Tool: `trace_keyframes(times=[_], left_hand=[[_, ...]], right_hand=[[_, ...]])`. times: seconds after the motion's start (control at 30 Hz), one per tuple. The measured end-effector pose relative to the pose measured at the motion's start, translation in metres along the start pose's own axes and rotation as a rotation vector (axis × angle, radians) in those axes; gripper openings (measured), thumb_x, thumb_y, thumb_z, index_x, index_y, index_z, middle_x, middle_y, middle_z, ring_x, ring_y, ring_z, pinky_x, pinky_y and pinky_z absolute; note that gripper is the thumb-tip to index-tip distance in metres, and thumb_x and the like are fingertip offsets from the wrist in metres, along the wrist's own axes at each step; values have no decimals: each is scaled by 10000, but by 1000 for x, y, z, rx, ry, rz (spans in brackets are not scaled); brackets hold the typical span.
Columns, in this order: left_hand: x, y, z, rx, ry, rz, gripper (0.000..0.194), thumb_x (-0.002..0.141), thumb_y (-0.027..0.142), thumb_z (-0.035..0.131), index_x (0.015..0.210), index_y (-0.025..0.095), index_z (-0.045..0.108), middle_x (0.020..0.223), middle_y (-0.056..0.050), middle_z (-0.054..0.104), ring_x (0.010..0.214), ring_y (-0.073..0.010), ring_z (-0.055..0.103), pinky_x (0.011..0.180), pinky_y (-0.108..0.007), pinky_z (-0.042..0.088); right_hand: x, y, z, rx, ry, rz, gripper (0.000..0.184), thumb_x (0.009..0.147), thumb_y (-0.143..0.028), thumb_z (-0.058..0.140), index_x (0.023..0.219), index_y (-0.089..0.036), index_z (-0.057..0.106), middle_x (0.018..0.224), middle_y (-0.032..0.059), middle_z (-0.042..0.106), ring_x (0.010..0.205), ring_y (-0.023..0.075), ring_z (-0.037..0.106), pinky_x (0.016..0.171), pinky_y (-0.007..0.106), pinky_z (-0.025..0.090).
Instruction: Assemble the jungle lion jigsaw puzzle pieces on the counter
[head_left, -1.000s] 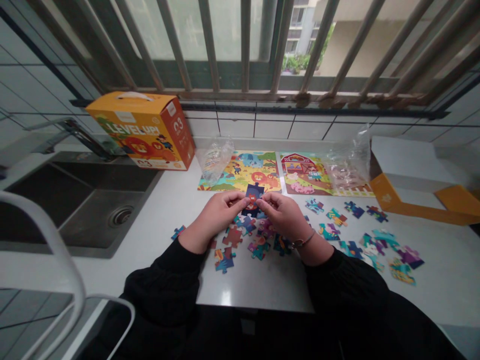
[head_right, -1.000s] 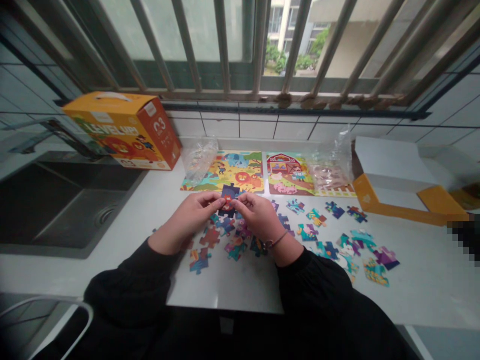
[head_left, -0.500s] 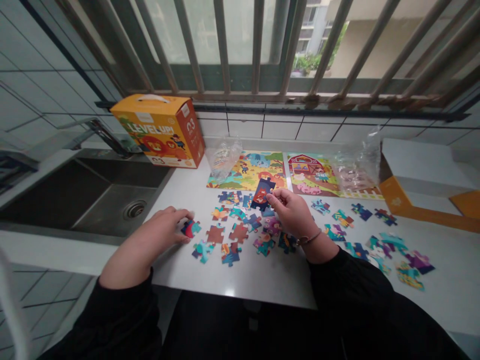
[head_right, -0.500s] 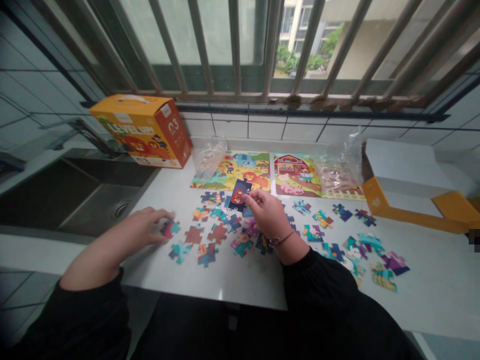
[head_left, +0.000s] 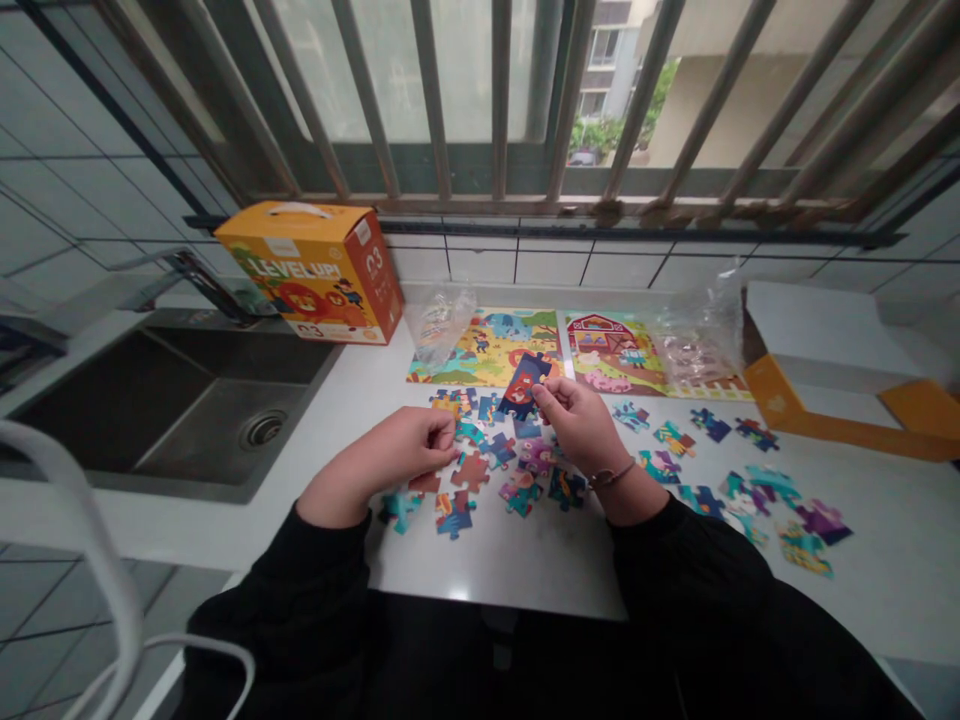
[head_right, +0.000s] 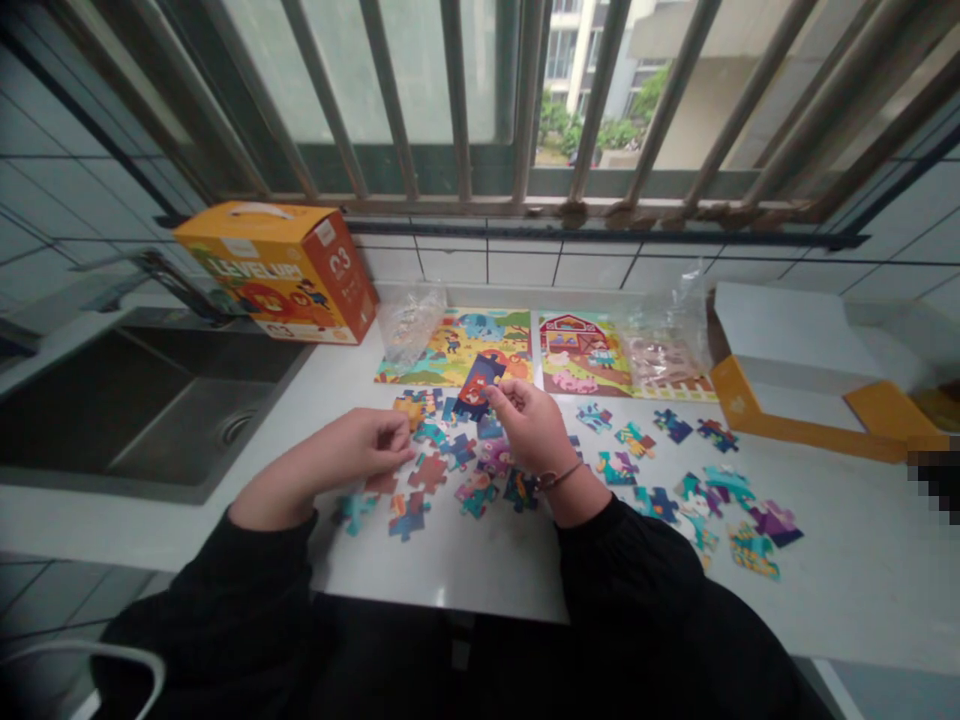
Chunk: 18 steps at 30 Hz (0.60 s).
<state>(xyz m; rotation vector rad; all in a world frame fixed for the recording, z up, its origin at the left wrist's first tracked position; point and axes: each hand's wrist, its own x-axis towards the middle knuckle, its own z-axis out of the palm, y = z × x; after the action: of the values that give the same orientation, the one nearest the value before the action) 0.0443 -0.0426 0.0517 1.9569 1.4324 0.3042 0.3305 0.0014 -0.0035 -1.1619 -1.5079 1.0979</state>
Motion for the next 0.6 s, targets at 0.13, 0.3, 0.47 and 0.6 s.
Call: trace_keyframes(times=[0.13, 0.3, 0.47, 0.6], left_hand=[[27, 9, 3, 200, 281, -101, 303, 935, 421, 701, 759, 228, 548, 708, 7, 621, 679, -192, 569, 659, -316, 347], [47, -7, 0, 500, 418, -225, 405, 901, 553, 814, 1023, 179, 717, 1058, -144, 744, 980, -323, 708, 811, -378, 489], [52, -14, 17, 562, 302, -286, 406, 880, 470, 837, 1109, 142, 768, 1128, -200, 765, 1021, -365, 739, 852, -405, 541], [48, -14, 19, 500, 290, -272, 261, 883, 376, 763, 1032, 162, 773, 1041, -162, 773, 979, -345, 739, 825, -399, 548]], right_hand=[[3, 4, -3, 15, 45, 10, 614, 901, -836, 678, 823, -230, 620, 690, -10, 580, 619, 157, 498, 590, 298, 378], [3, 2, -5, 5, 77, 6, 604, 912, -822, 675, 803, -232, 606, 672, -16, 556, 611, 154, 486, 583, 301, 363], [2, 1, -4, 4, 65, -9, 575, 931, -794, 671, 811, -235, 611, 659, -21, 535, 605, 156, 474, 577, 303, 349], [4, 5, -4, 11, 60, 2, 564, 933, -790, 671, 833, -238, 612, 674, -18, 535, 608, 158, 468, 563, 302, 328]])
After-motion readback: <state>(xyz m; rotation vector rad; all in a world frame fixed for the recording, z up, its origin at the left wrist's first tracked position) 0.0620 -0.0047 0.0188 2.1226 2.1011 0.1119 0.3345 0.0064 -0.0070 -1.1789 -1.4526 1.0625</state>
